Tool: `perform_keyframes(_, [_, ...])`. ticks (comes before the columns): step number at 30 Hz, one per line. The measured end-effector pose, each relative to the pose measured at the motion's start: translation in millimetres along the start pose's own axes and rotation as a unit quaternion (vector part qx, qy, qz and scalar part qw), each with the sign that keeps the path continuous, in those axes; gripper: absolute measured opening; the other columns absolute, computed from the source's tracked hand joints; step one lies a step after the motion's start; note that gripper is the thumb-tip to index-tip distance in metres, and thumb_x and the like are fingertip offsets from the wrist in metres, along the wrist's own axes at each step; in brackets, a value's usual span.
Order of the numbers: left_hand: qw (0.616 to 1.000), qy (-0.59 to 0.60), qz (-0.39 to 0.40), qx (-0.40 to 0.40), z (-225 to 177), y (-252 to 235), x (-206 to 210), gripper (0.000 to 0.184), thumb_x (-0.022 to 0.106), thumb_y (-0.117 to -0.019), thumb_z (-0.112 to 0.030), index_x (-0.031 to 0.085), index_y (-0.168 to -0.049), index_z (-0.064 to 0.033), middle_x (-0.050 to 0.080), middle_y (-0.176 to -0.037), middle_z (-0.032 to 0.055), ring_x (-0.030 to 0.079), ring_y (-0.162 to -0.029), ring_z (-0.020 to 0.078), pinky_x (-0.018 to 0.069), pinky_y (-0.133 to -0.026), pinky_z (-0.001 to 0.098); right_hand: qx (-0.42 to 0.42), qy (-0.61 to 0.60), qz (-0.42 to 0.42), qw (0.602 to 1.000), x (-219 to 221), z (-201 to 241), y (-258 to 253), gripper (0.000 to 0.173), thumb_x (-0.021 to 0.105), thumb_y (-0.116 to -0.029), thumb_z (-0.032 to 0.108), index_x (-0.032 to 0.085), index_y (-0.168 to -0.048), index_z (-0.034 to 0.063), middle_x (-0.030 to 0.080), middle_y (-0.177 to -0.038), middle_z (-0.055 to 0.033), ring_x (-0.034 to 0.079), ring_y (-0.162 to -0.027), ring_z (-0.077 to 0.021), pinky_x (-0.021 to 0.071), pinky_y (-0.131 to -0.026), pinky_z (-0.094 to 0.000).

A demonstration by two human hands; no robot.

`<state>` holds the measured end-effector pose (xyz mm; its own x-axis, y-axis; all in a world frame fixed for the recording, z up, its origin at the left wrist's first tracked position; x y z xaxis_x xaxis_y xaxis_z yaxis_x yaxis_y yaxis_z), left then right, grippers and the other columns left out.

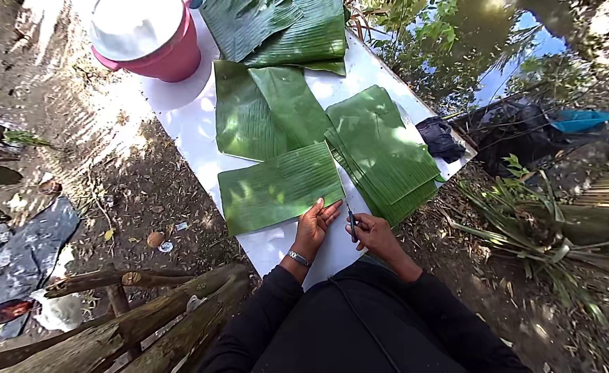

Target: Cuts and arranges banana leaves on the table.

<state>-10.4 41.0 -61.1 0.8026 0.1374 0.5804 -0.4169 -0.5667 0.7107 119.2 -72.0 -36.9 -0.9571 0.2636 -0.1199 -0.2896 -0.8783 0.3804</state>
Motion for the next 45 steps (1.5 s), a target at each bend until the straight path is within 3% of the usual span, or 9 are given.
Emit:
perform_keyframes(5, [1.000,-0.010,-0.006,0.006,5.5,6.2,-6.1,0.027,0.045,-0.1090,-0.009,0.048,-0.130,0.0072,0.071,-0.109,0.0294,0.075,-0.096,0.0386,0.0624,-0.086,0.0457,0.016,0.000,0.004,1.000,0.1,3.3,-6.4,0.035,0.068,-0.0954,0.024,0.067,-0.120,-0.0005,0.068,-0.074,0.0001,0.066,-0.059,-0.0088,0.0584,-0.054,-0.0263])
perform_keyframes(15, [1.000,-0.013,-0.009,0.009,5.1,8.7,-6.0,0.026,0.045,-0.1091,-0.010,0.050,-0.128,0.0067,0.072,-0.108,0.0277,0.075,-0.097,0.0366,0.0620,-0.087,0.0446,-0.014,-0.019,-0.013,1.000,3.9,2.9,-4.4,0.025,0.066,-0.0977,0.016,0.067,-0.116,-0.0024,0.067,-0.072,0.0000,0.066,-0.057,-0.0085,0.0600,-0.054,-0.0265])
perform_keyframes(24, [1.000,-0.025,-0.008,-0.005,13.7,19.2,-10.2,0.027,0.047,-0.1079,-0.008,0.051,-0.129,0.0070,0.072,-0.109,0.0273,0.075,-0.095,0.0361,0.0627,-0.086,0.0442,0.000,-0.016,-0.006,1.000,1.0,-0.4,-12.6,0.034,0.067,-0.0951,0.021,0.066,-0.120,-0.0005,0.068,-0.076,-0.0009,0.066,-0.059,-0.0091,0.0587,-0.054,-0.0271])
perform_keyframes(35, [1.000,-0.020,-0.007,-0.004,11.9,16.8,-15.9,0.028,0.047,-0.1082,-0.009,0.050,-0.131,0.0069,0.071,-0.112,0.0283,0.074,-0.099,0.0378,0.0619,-0.088,0.0460,-0.028,-0.020,-0.013,0.999,5.2,1.7,-8.4,0.026,0.067,-0.0967,0.016,0.067,-0.116,-0.0023,0.068,-0.074,-0.0005,0.067,-0.059,-0.0091,0.0605,-0.055,-0.0268])
perform_keyframes(42, [0.998,-0.056,-0.010,0.012,12.5,25.4,-19.4,0.025,0.051,-0.1060,-0.005,0.052,-0.128,0.0066,0.072,-0.108,0.0245,0.075,-0.092,0.0332,0.0625,-0.084,0.0433,-0.008,-0.023,-0.014,1.000,1.3,4.3,-13.7,0.036,0.069,-0.0939,0.024,0.066,-0.119,-0.0008,0.068,-0.076,-0.0002,0.067,-0.060,-0.0093,0.0598,-0.055,-0.0270])
perform_keyframes(45, [0.998,-0.059,-0.011,0.012,13.9,25.7,-19.9,0.025,0.051,-0.1063,-0.006,0.052,-0.128,0.0068,0.072,-0.106,0.0243,0.075,-0.091,0.0327,0.0625,-0.084,0.0431,-0.012,-0.028,-0.016,0.999,3.0,5.9,-12.0,0.033,0.069,-0.0954,0.022,0.067,-0.119,-0.0010,0.069,-0.077,-0.0009,0.068,-0.061,-0.0099,0.0605,-0.056,-0.0275])
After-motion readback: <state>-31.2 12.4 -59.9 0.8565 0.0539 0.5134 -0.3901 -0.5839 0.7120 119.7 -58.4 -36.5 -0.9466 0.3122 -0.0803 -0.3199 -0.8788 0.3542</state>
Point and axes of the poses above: each hand's wrist, its own y-axis away from the middle knuckle, its own x-axis out of the palm, z = x × y, the point moved 5 cm from there along -y, towards the middle knuckle
